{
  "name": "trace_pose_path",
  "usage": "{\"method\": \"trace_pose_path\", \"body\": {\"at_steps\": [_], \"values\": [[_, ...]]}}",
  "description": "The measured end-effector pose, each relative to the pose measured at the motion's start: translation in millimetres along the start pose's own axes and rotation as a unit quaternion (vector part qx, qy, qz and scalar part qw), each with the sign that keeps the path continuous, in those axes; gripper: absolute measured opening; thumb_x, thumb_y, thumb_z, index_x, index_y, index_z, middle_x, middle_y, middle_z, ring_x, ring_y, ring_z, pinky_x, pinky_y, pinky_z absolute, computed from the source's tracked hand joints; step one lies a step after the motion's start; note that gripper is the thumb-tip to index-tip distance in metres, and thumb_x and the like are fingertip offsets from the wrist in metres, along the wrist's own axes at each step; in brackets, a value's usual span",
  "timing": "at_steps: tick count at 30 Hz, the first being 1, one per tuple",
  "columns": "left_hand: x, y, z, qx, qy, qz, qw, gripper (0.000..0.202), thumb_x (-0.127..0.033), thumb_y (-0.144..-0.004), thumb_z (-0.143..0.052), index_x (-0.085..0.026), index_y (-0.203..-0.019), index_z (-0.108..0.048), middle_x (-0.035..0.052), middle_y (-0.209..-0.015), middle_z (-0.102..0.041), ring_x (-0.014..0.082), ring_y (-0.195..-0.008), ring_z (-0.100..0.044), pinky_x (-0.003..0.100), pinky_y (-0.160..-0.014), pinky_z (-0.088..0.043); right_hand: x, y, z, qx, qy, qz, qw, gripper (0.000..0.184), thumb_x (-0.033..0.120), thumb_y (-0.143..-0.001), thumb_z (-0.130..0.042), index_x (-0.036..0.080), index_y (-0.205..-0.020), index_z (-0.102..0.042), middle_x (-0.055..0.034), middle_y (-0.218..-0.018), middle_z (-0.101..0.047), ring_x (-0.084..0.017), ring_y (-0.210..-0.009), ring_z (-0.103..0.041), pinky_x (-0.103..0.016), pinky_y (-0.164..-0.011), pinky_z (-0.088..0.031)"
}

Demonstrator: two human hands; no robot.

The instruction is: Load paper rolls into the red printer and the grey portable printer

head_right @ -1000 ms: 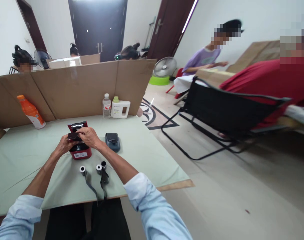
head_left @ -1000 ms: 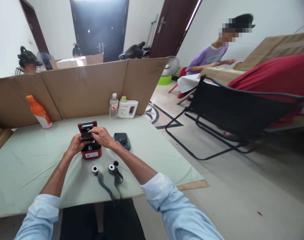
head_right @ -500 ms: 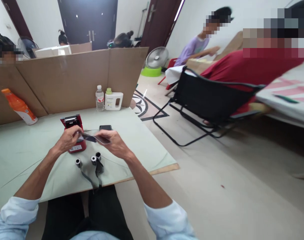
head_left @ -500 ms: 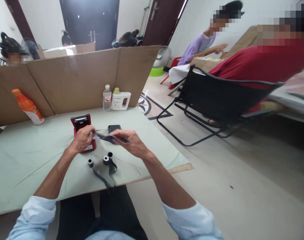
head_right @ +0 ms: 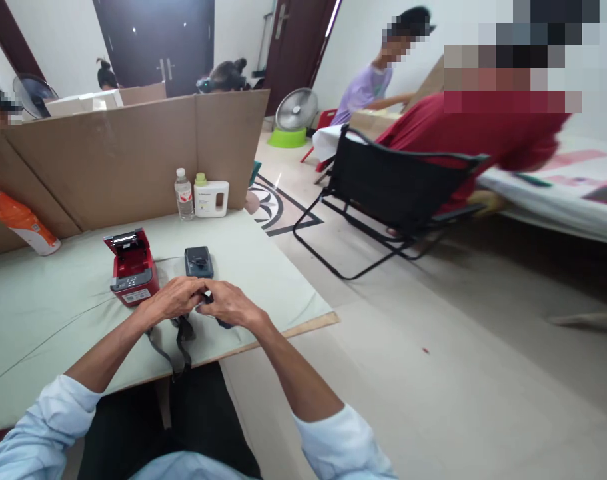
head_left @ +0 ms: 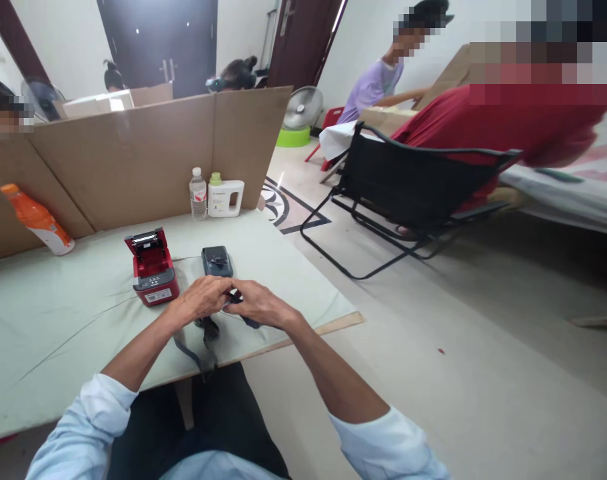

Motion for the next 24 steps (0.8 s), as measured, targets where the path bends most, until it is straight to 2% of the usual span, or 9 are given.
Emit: {"method": "trace_pose_path", "body": {"at_steps": [2,5,8,10,12,15,18,20,24], "values": [[6.0,3.5,-1.3,-0.006,0.024,0.009,1.0,0.023,-0.012,-0.091,-0.05,-0.019,-0.104,-0.068,0.0074,-0.104,-0.074,0.0223,-0.099,-0.069,0.032,-0.088,-0.052,-2.0,-3.1,-13.9,0.003,0.0,-0.006,1.0,0.018,0.025,-0.087,-0.064,0.02,-0.101,-0.073,-0.0033,-0.091,-0.075,-0.019,-0.081,-0.067,-0.027,-0.073,-0.046],[21.5,20.2,2.9,-0.027,0.066,0.043,0.997,0.024,-0.025,-0.094,-0.054,-0.019,-0.113,-0.067,0.0085,-0.112,-0.073,0.0239,-0.104,-0.068,0.036,-0.095,-0.052,-8.5,-4.9,-26.6,0.001,0.001,-0.008,1.0,0.017,0.023,-0.091,-0.057,0.018,-0.092,-0.074,-0.0027,-0.081,-0.073,-0.017,-0.073,-0.062,-0.027,-0.067,-0.04],[37.7,44.9,6.2,-0.018,0.092,0.088,0.992,0.051,-0.028,-0.084,-0.065,-0.017,-0.133,-0.059,0.012,-0.13,-0.067,0.0273,-0.114,-0.066,0.04,-0.104,-0.051,-16.5,-5.6,-33.9,-0.006,0.007,-0.013,1.0,0.022,0.021,-0.093,-0.053,0.018,-0.085,-0.074,-0.0036,-0.079,-0.073,-0.017,-0.072,-0.062,-0.027,-0.068,-0.039],[44.0,59.3,3.3,0.017,0.087,0.113,0.99,0.067,-0.024,-0.076,-0.069,-0.015,-0.14,-0.055,0.0153,-0.139,-0.062,0.0313,-0.122,-0.063,0.044,-0.109,-0.048,-20.2,-6.2,-36.7,-0.013,0.01,-0.02,1.0,0.023,0.02,-0.093,-0.053,0.018,-0.092,-0.076,-0.0052,-0.087,-0.076,-0.018,-0.079,-0.065,-0.027,-0.072,-0.041],[45.0,68.4,-2.5,0.04,0.078,0.128,0.988,0.073,-0.02,-0.072,-0.069,-0.013,-0.143,-0.053,0.018,-0.145,-0.058,0.0348,-0.131,-0.059,0.046,-0.113,-0.045,-22.3,-7.1,-37.6,-0.007,0.013,-0.027,1.0,0.023,0.021,-0.092,-0.056,0.018,-0.102,-0.076,-0.0071,-0.099,-0.078,-0.02,-0.089,-0.068,-0.028,-0.079,-0.044],[40.4,72.1,-10.1,0.034,0.076,0.131,0.988,0.073,-0.016,-0.072,-0.065,-0.014,-0.144,-0.052,0.0184,-0.151,-0.055,0.0361,-0.139,-0.053,0.048,-0.118,-0.042,-23.5,-8.0,-36.2,0.022,0.009,-0.034,0.999,0.033,0.026,-0.09,-0.061,0.017,-0.119,-0.073,-0.009,-0.114,-0.077,-0.022,-0.098,-0.069,-0.029,-0.084,-0.047],[35.5,69.8,-13.4,0.015,0.089,0.132,0.987,0.07,-0.02,-0.077,-0.063,-0.016,-0.145,-0.051,0.0172,-0.152,-0.054,0.0343,-0.138,-0.054,0.047,-0.118,-0.042,-22.8,-7.5,-34.9,0.052,0.001,-0.035,0.998,0.05,0.03,-0.085,-0.069,0.017,-0.133,-0.067,-0.0091,-0.117,-0.076,-0.022,-0.096,-0.07,-0.029,-0.084,-0.049],[34.2,68.0,-15.3,0.018,0.092,0.139,0.986,0.068,-0.023,-0.078,-0.065,-0.016,-0.145,-0.052,0.0164,-0.149,-0.057,0.0341,-0.134,-0.058,0.048,-0.115,-0.044,-21.1,-6.4,-35.9,0.062,0.003,-0.032,0.998,0.047,0.03,-0.082,-0.073,0.019,-0.128,-0.071,-0.0074,-0.111,-0.077,-0.022,-0.093,-0.069,-0.028,-0.081,-0.047],[34.6,65.6,-16.9,0.015,0.095,0.144,0.985,0.063,-0.026,-0.077,-0.071,-0.018,-0.138,-0.058,0.0146,-0.141,-0.063,0.0346,-0.129,-0.061,0.049,-0.111,-0.047,-17.1,-3.4,-38.9,0.036,0.002,-0.017,0.999,0.018,0.026,-0.085,-0.066,0.021,-0.099,-0.077,-0.0026,-0.091,-0.077,-0.019,-0.081,-0.066,-0.026,-0.072,-0.042]]}}
Point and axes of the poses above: each hand's wrist, its own y-axis away from the middle knuckle, its own z-axis out of the back of the hand, x = y × z, the point moved 1 cm from there along -y, towards the middle knuckle
